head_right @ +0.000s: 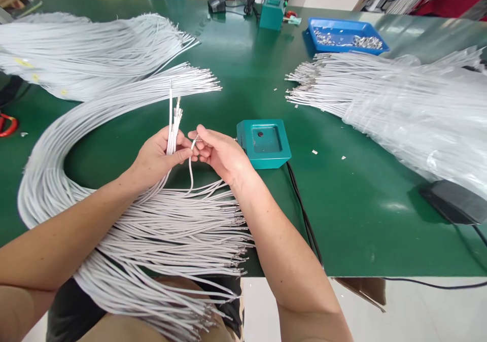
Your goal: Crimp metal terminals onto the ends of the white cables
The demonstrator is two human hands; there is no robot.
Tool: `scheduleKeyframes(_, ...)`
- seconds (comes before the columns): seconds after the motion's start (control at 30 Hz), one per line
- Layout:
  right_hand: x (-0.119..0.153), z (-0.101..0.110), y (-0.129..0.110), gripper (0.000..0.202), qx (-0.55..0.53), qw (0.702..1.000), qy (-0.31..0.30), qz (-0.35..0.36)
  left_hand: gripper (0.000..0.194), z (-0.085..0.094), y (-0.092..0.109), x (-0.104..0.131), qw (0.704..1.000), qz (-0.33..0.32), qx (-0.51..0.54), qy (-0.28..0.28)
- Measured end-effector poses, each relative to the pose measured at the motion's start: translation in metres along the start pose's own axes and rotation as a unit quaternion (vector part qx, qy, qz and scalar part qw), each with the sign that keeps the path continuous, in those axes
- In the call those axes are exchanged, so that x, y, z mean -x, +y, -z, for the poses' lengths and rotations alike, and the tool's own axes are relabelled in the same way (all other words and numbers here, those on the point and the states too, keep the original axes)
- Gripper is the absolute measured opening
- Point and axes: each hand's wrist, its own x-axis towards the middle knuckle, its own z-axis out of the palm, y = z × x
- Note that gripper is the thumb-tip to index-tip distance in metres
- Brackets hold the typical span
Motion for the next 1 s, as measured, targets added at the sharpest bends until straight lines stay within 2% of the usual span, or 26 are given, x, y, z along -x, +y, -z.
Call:
scheduleKeyframes(0.2,-0.001,0.004,0.002,0.034,-0.009,1.0,-0.004,0.002,0.029,0.003,-0.005,-0.001,0.999,-0.015,0.029,-0.008)
scheduleKeyframes(0.37,0.001,0.001,0.001,0.026,0.031,0.998,0.045,0.02,0.051,0.005,-0.004,-0.001,0.999,-0.031,0.011,-0.024)
scheduleKeyframes(0.5,0.002,-0.006,-0.001,0.019,0.087,0.99,0.094,0.056,0.053,0.004,-0.004,-0.001,0.999,-0.04,0.006,-0.035)
scheduleKeyframes(0.63,0.003,-0.009,-0.001,0.013,0.171,0.971,0.135,0.099,0.045,0.003,-0.004,-0.001,0.999,-0.032,0.006,-0.043)
scheduleKeyframes(0.77,0.003,-0.007,-0.002,0.008,0.302,0.927,0.178,0.138,0.039,0.003,-0.006,-0.002,0.998,-0.034,-0.009,-0.048)
scheduleKeyframes(0.83,0.003,-0.006,-0.004,0.012,0.321,0.924,0.179,0.103,0.038,0.004,-0.007,-0.002,0.998,-0.037,-0.018,-0.053)
scheduleKeyframes(0.9,0.003,-0.006,-0.006,0.012,0.294,0.939,0.17,0.051,0.04,0.005,-0.009,-0.003,0.997,-0.043,-0.016,-0.058)
scheduleKeyframes(0.93,0.003,-0.005,-0.006,0.011,0.276,0.945,0.168,0.041,0.041,0.006,-0.01,-0.003,0.997,-0.047,-0.011,-0.059)
scheduleKeyframes(1.0,0.003,-0.005,-0.005,0.015,0.271,0.946,0.164,0.065,0.043,0.007,-0.011,-0.004,0.997,-0.048,-0.003,-0.059)
